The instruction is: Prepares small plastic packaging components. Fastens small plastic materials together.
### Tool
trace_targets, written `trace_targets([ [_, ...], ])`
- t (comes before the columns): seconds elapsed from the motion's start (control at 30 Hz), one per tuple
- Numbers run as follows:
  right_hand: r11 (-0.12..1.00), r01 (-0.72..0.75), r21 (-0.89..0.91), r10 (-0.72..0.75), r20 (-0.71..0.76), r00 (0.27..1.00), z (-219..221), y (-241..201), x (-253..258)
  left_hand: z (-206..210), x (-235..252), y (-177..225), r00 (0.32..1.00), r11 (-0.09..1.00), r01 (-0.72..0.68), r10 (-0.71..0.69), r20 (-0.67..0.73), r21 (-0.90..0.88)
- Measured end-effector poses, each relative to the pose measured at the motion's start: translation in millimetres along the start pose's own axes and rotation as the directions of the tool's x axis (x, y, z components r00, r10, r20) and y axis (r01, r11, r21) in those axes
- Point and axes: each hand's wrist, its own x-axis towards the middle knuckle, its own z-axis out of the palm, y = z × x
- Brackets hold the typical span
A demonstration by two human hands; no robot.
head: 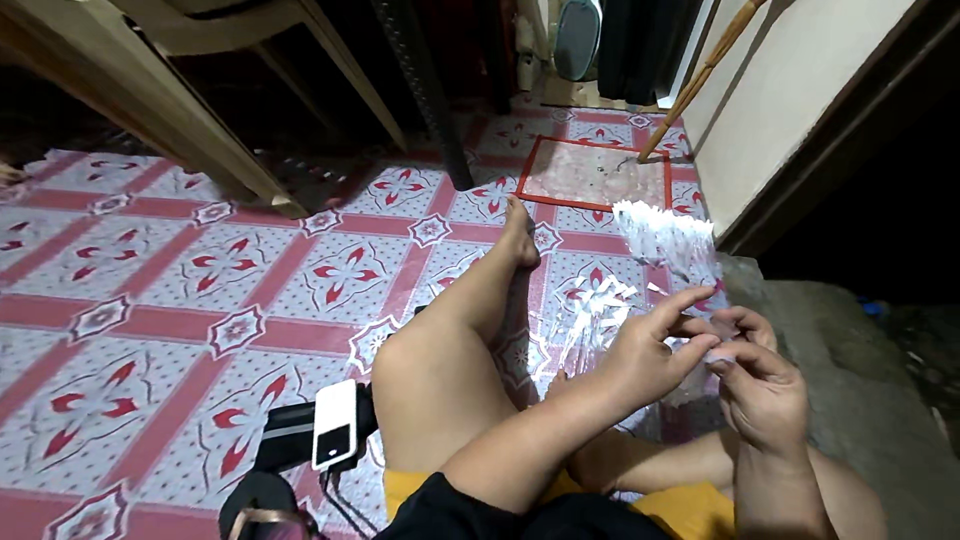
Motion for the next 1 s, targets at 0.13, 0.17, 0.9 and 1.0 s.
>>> trace_targets([
  [0.13,0.995,-0.002,0.101,0.001,0.005,1.0,-5.4,5.1,2.9,3.6,-3.1,-0.2,1.0,1.0,-0.019,0.019,-0.006,0.007],
  [0.17,0.994,-0.001,0.112,0.001,0.002,1.0,-6.9,6.6,2.7,4.3,-3.7,-0.3,1.0,1.0,-0.024,0.024,-0.007,0.002],
  [0.9,0.993,0.031,0.112,-0.017,-0.119,0.993,-11.6,21.3,-1.6,19.0,-9.5,-7.2,0.998,0.977,-0.053,0.044,0.049,0.205],
  [1.0,0.994,0.035,0.104,-0.022,-0.123,0.992,-9.6,20.3,-0.5,18.4,-10.7,-10.5,0.996,0.959,-0.086,0.075,0.052,0.268],
])
